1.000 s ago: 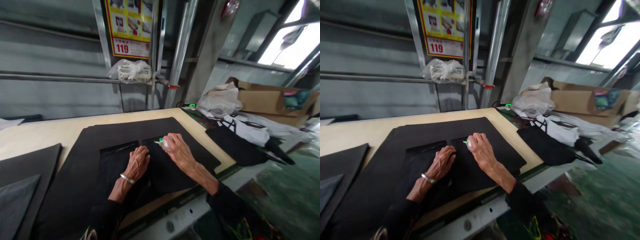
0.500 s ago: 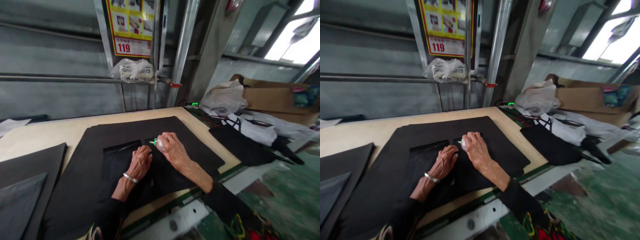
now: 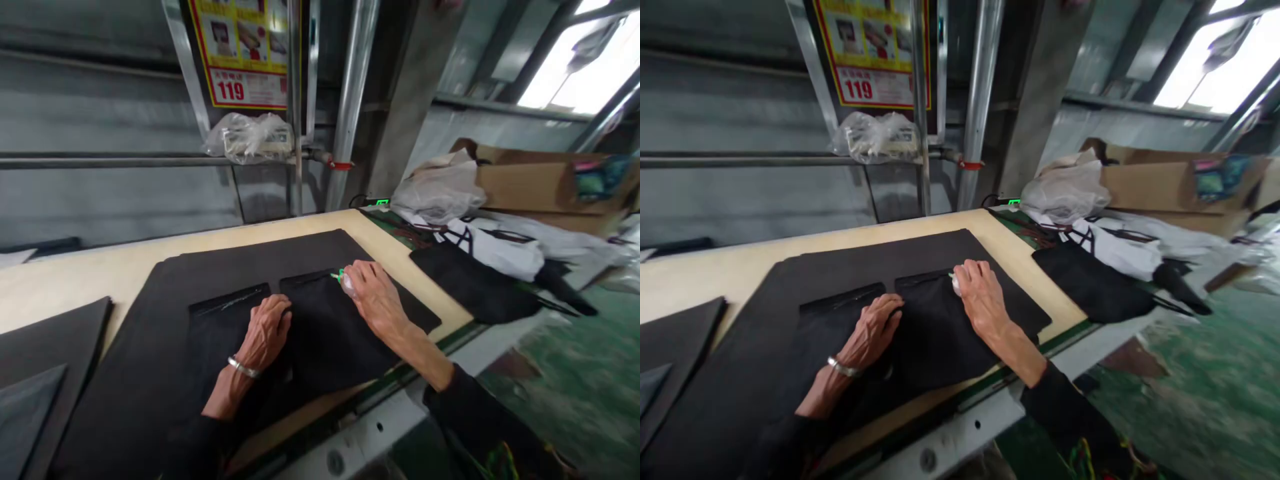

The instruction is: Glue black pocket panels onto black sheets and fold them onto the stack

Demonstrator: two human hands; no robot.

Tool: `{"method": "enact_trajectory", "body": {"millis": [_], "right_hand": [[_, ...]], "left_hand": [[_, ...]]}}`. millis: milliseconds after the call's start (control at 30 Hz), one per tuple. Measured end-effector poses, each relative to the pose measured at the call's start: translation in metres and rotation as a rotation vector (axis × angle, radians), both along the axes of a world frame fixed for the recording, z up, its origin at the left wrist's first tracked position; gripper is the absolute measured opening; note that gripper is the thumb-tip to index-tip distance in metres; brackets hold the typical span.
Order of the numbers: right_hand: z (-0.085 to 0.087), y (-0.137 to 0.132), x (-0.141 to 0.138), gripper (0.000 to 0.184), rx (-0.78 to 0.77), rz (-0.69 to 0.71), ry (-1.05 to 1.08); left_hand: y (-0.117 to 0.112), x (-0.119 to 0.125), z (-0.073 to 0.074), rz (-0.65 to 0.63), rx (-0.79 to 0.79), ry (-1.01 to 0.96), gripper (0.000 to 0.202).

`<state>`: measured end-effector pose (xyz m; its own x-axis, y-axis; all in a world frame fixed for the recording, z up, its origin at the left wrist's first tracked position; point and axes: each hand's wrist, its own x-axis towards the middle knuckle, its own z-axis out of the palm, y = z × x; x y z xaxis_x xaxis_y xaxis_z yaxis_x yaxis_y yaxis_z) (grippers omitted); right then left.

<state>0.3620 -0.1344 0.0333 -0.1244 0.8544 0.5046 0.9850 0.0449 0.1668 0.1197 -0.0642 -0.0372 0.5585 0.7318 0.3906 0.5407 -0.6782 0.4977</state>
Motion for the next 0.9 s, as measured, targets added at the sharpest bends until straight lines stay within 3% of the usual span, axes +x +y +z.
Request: {"method": "enact_trajectory", "body": {"millis": [267, 367, 467, 567, 667, 733, 800, 900], "right_hand": [[0.000, -0.004, 0.007, 0.036, -0.039, -0.007, 0.068], [-0.004, -0.004, 0.005, 0.035, -0.019, 0.034, 0.190], [-0.009, -0.002, 0.012, 0.036, -0.008, 0.088, 0.584], [-0.011, 0.003, 0.032, 0.046, 0.087, 0.074, 1.298], [-0.007, 0.009, 0.070, 0.052, 0.318, 0.106, 1.903], [-0.004, 0.012, 0.103, 0.046, 0.431, 0.081, 2.083], [-0.005, 0.015, 0.137, 0.034, 0.496, -0.084, 2.139], [-0.016, 0.021, 0.176, 0.020, 0.555, -0.352, 2.056]], "left_hand": [[0.001, 0.000, 0.000, 0.005, -0.002, 0.015, 0.024], [0.002, -0.001, -0.001, -0.001, 0.002, 0.009, 0.024], [0.002, -0.001, -0.002, -0.012, 0.004, 0.003, 0.024], [0.002, -0.002, -0.003, -0.012, 0.004, 0.001, 0.023], [0.001, -0.002, -0.003, 0.004, 0.004, -0.005, 0.024], [0.001, -0.001, -0.003, 0.013, 0.009, -0.010, 0.024], [0.001, -0.001, -0.003, 0.007, 0.022, -0.016, 0.020], [0.001, -0.001, -0.003, -0.014, 0.028, -0.003, 0.016]]}}
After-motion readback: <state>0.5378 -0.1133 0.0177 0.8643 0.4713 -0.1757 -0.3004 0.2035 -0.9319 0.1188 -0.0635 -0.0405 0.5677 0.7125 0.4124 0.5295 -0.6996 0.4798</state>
